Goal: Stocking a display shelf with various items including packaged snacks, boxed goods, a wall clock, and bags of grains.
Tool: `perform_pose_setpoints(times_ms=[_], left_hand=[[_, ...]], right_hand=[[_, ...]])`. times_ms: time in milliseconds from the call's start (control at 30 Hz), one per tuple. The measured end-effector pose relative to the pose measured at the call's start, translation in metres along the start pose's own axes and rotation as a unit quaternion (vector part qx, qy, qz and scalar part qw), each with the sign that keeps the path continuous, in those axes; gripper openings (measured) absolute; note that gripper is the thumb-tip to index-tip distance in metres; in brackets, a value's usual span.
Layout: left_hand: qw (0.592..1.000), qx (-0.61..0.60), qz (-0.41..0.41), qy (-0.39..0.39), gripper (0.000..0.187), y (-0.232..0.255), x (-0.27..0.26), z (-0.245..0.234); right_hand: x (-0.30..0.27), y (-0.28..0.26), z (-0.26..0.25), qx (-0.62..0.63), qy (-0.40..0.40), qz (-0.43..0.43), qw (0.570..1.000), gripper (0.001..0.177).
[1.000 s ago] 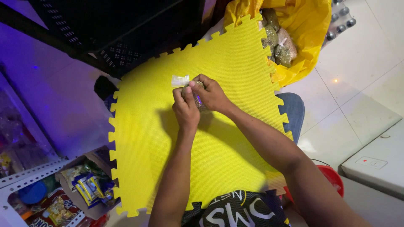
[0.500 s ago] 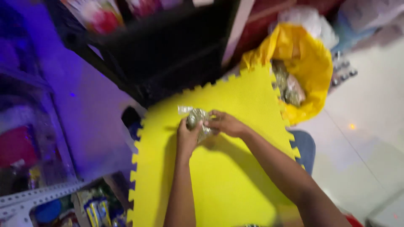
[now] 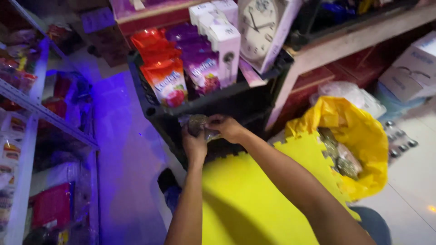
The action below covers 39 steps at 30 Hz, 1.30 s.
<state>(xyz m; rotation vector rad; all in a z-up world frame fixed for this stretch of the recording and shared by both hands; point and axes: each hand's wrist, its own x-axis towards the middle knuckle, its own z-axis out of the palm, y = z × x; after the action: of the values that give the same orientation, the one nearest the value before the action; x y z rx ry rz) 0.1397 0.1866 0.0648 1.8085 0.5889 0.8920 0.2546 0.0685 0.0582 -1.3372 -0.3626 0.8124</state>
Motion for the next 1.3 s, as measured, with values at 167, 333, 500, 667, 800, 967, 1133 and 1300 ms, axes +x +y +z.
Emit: perform_pose_setpoints(times_ms=[167,333,500,667,800,967,1133,1300], left_hand=[[0.958,-0.277,-0.005,0.069,0.058,-0.104,0.072,0.064],[0.97,0.122,0.153,0.141,0.053,-0.123,0.083,0.057],[0.873,0.417,0.252,-0.02,0.058,-0.143,0.063,0.058],[0.992,0.121,0.034,-0.033,0.038,-0.131,0.062,0.065],[0.966,0.239,0.09,-0.025,0.045,-0.197,0.058,0.095],[0.99,0.124,0.025,-0.069,0.039,-0.197,0.068,0.092],[0.967,0.155,0.163,-0.117,0.035,-0.186,0.074,0.08],[0.979,0.106,0.175,-0.006,0.041,-0.184,0.096,0.086]], right_hand=[[0.1,0.026,-0.004,-0.029,-0.049,-0.071,0.996,0.03],[0.2,0.103,-0.037,-0.295,-0.031,-0.097,0.95,0.02],[0.183,0.119,0.004,-0.322,-0.042,-0.092,0.941,0.02],[0.172,0.115,0.028,-0.36,-0.044,-0.11,0.925,0.02],[0.159,0.095,0.049,-0.386,-0.042,-0.138,0.911,0.02],[0.156,0.089,0.051,-0.428,-0.028,-0.17,0.887,0.02],[0.161,0.086,0.024,-0.475,0.004,-0.206,0.856,0.021],[0.151,0.055,0.0,-0.516,0.044,-0.245,0.819,0.021]])
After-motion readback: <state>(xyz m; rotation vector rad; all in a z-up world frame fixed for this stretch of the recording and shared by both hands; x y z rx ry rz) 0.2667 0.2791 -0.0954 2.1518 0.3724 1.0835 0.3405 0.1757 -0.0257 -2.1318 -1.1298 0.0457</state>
